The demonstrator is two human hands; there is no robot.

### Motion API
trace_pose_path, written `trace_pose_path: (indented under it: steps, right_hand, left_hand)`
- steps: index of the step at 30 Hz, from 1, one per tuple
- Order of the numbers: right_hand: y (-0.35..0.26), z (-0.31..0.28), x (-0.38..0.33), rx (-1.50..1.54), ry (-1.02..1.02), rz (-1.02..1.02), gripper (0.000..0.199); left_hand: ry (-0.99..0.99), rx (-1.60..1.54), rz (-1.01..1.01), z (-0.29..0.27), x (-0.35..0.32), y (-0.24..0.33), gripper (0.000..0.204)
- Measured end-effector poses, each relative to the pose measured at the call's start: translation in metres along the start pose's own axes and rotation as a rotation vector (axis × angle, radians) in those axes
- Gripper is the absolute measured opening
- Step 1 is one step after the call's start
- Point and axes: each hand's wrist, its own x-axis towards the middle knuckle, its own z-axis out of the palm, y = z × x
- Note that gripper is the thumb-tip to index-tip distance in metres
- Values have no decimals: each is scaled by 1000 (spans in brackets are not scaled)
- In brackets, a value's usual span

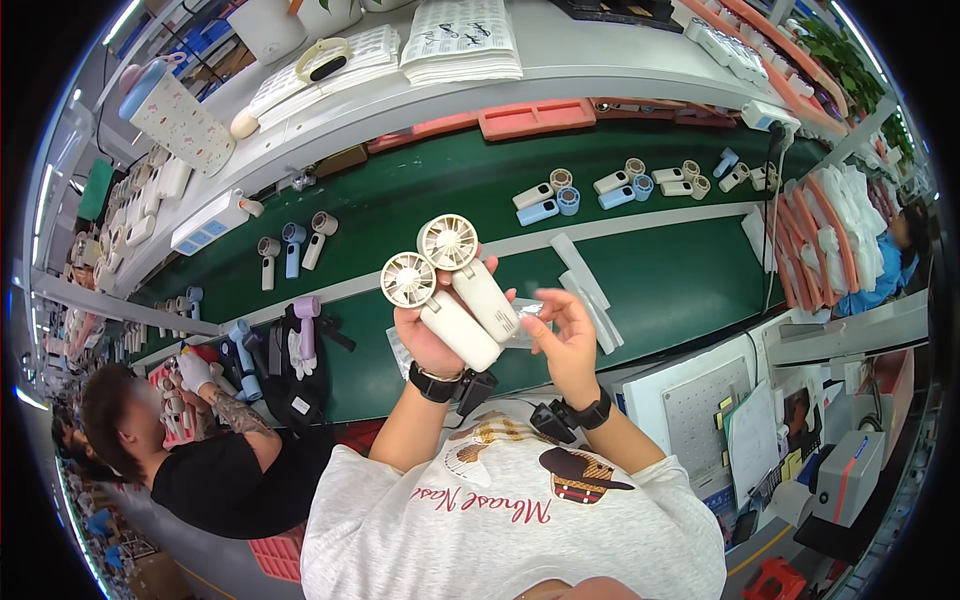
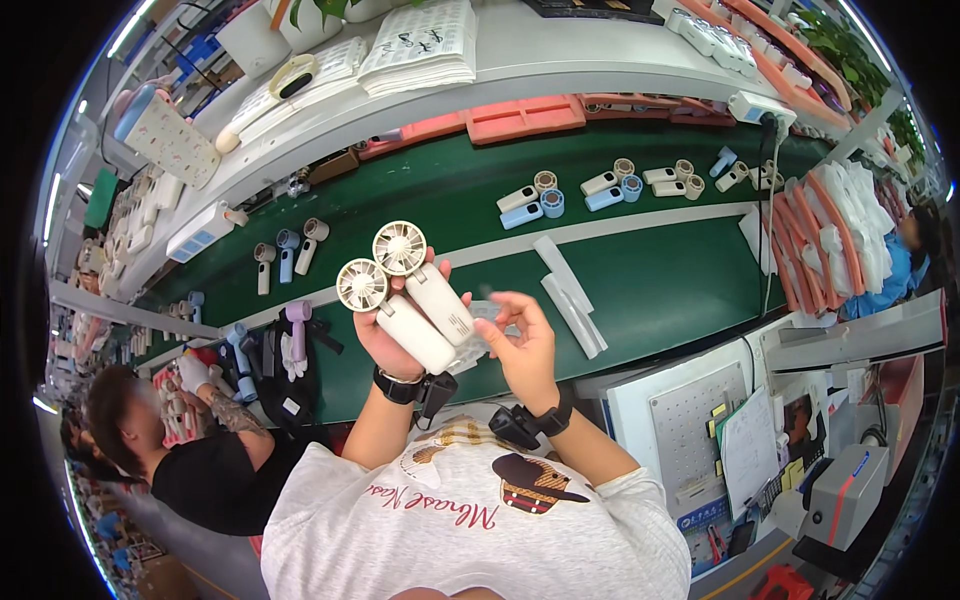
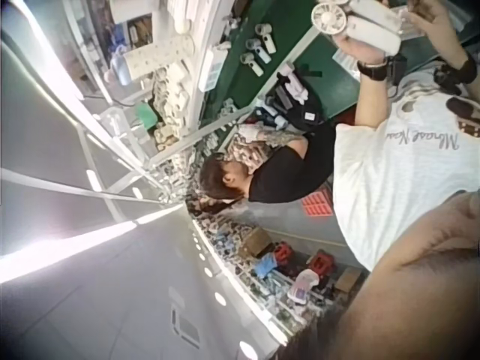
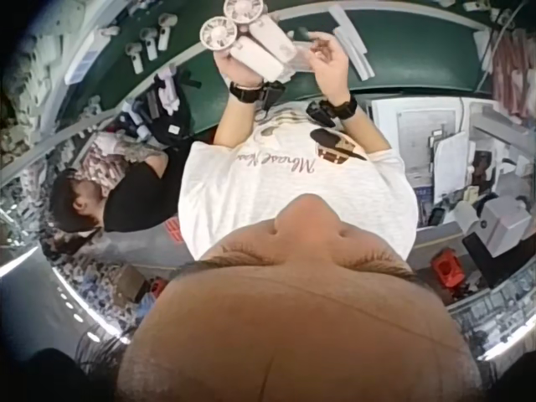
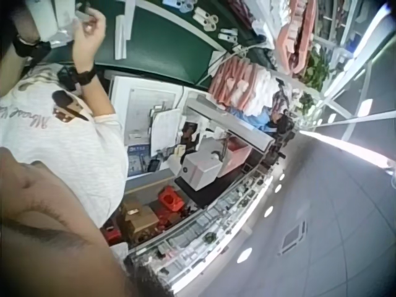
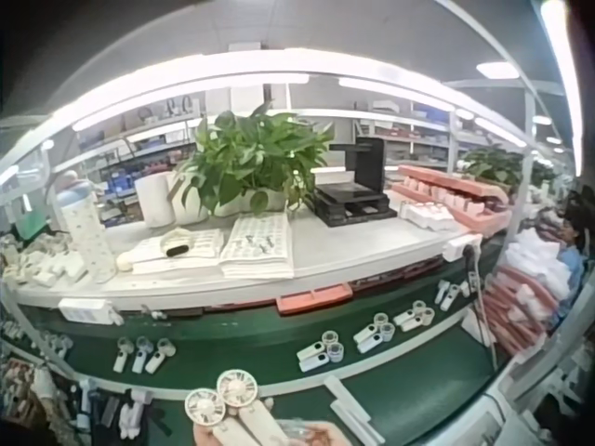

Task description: Packaging small portable fans into individual plastic bags at a workstation.

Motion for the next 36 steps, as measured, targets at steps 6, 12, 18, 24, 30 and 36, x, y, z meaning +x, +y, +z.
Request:
trace_pose_path:
  steps: [6, 12, 18, 24, 30, 36]
  right_hand:
    - [-10, 9, -11, 56, -256, 203, 13]
    - [0, 14, -12, 32, -301, 234, 10]
    - [3, 21, -11, -42, -245, 124, 13]
    - [5, 38, -5, -582, -83, -527, 18]
    - [19, 33, 33, -624, 65, -299, 33]
    - [50, -1, 56, -711, -1, -33, 27]
  left_hand:
    - [5, 89, 63, -3, 1, 2, 34]
    - [28, 105, 77, -4, 1, 1, 41]
    - [22, 137, 103, -7, 4, 2, 42]
    - [44, 167, 111, -10, 10, 4, 43]
    - [110, 94, 50, -17, 27, 12, 44]
    - [261, 778, -170, -122, 77, 40, 48]
